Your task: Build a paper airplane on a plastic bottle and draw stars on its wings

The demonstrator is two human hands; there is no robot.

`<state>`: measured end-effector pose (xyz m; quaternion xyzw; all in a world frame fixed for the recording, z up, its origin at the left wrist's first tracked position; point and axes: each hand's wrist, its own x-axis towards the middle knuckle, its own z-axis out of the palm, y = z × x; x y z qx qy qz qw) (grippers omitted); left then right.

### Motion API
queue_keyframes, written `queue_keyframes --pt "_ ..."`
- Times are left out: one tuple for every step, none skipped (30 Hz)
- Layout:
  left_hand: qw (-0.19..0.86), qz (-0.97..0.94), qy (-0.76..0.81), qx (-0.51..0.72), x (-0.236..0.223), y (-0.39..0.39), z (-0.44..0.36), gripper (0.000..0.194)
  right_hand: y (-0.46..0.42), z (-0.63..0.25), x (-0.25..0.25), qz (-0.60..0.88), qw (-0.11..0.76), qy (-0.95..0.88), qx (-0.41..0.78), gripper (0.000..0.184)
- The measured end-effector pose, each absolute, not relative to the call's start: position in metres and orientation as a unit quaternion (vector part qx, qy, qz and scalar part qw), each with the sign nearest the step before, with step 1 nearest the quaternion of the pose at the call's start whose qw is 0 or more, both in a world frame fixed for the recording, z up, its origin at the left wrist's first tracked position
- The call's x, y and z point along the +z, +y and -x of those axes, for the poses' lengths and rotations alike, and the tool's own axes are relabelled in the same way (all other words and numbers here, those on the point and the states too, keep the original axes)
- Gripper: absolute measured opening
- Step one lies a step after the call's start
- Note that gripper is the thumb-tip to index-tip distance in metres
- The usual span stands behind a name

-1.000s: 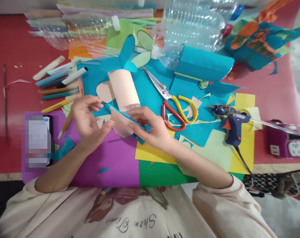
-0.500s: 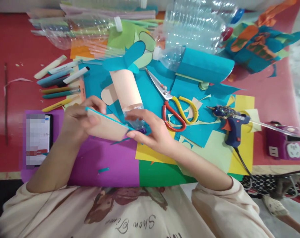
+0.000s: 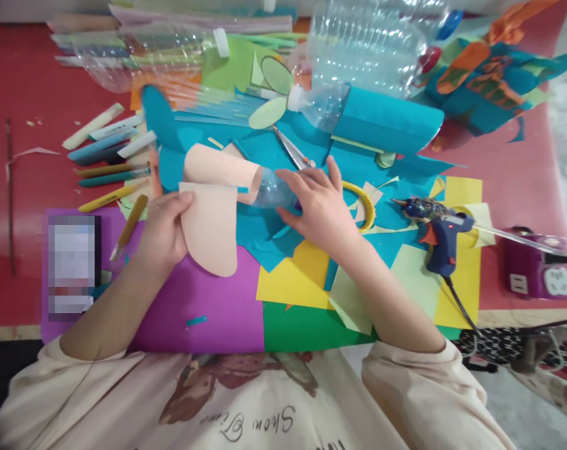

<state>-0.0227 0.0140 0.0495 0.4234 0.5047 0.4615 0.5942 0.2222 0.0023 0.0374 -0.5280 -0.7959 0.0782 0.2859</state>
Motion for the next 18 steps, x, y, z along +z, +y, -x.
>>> queue_keyframes --pt "0.611 -0.414 0.498 0.454 0.048 0.011 0.020 0.032 0.007 -0.228 0.037 0.522 0.288 -0.800 0.070 0.040" --pt "0.625 -0.404 0.494 0.448 0.046 0.009 0.018 0.031 0.010 -0.233 0.036 0.519 0.289 -0.802 0.061 0.039" --pt "0.637 -0.395 0.492 0.442 0.044 0.006 0.015 0.030 0.014 -0.238 0.036 0.516 0.289 -0.805 0.052 0.039" --pt "0.642 -0.394 0.492 0.438 0.041 0.003 0.013 0.030 0.017 -0.241 0.035 0.514 0.287 -0.807 0.045 0.038" --pt "0.644 -0.393 0.492 0.434 0.039 -0.001 0.011 0.031 0.019 -0.244 0.035 0.514 0.286 -0.808 0.042 0.037" --pt "0.649 -0.391 0.492 0.429 0.037 -0.004 0.009 0.033 0.020 -0.245 0.036 0.514 0.284 -0.808 0.042 0.037" --pt "0.655 -0.388 0.492 0.422 0.035 -0.007 0.007 0.035 0.020 -0.246 0.038 0.515 0.285 -0.807 0.044 0.036" --pt "0.662 -0.383 0.491 0.416 0.034 -0.009 0.005 0.039 0.020 -0.245 0.042 0.516 0.289 -0.805 0.048 0.037" --pt "0.671 -0.379 0.491 0.406 0.034 -0.012 0.004 0.042 0.018 -0.245 0.046 0.513 0.297 -0.804 0.051 0.037" --pt "0.679 -0.377 0.492 0.394 0.034 -0.013 0.003 0.045 0.016 -0.245 0.052 0.512 0.310 -0.799 0.051 0.035" --pt "0.686 -0.376 0.493 0.381 0.034 -0.015 0.003 0.046 0.012 -0.247 0.058 0.512 0.328 -0.792 0.048 0.030" --pt "0.692 -0.376 0.493 0.369 0.034 -0.015 0.003 0.046 0.007 -0.250 0.064 0.520 0.346 -0.780 0.041 0.022" --pt "0.697 -0.379 0.493 0.357 0.034 -0.016 0.003 0.044 0.001 -0.255 0.068 0.539 0.367 -0.758 0.029 0.013" --pt "0.700 -0.381 0.493 0.349 0.034 -0.016 0.004 0.041 -0.007 -0.263 0.071 0.563 0.386 -0.730 0.018 0.010" --pt "0.702 -0.381 0.493 0.346 0.034 -0.015 0.004 0.040 -0.016 -0.273 0.071 0.595 0.397 -0.699 0.013 0.012" --pt "0.702 -0.379 0.493 0.347 0.033 -0.015 0.004 0.039 -0.027 -0.286 0.070 0.629 0.403 -0.664 0.004 0.014" --pt "0.701 -0.378 0.495 0.348 0.032 -0.015 0.004 0.038 -0.038 -0.299 0.068 0.655 0.411 -0.634 -0.023 0.022" --pt "0.697 -0.378 0.499 0.350 0.031 -0.014 0.004 0.039 -0.051 -0.313 0.064 0.693 0.415 -0.589 -0.044 0.032"
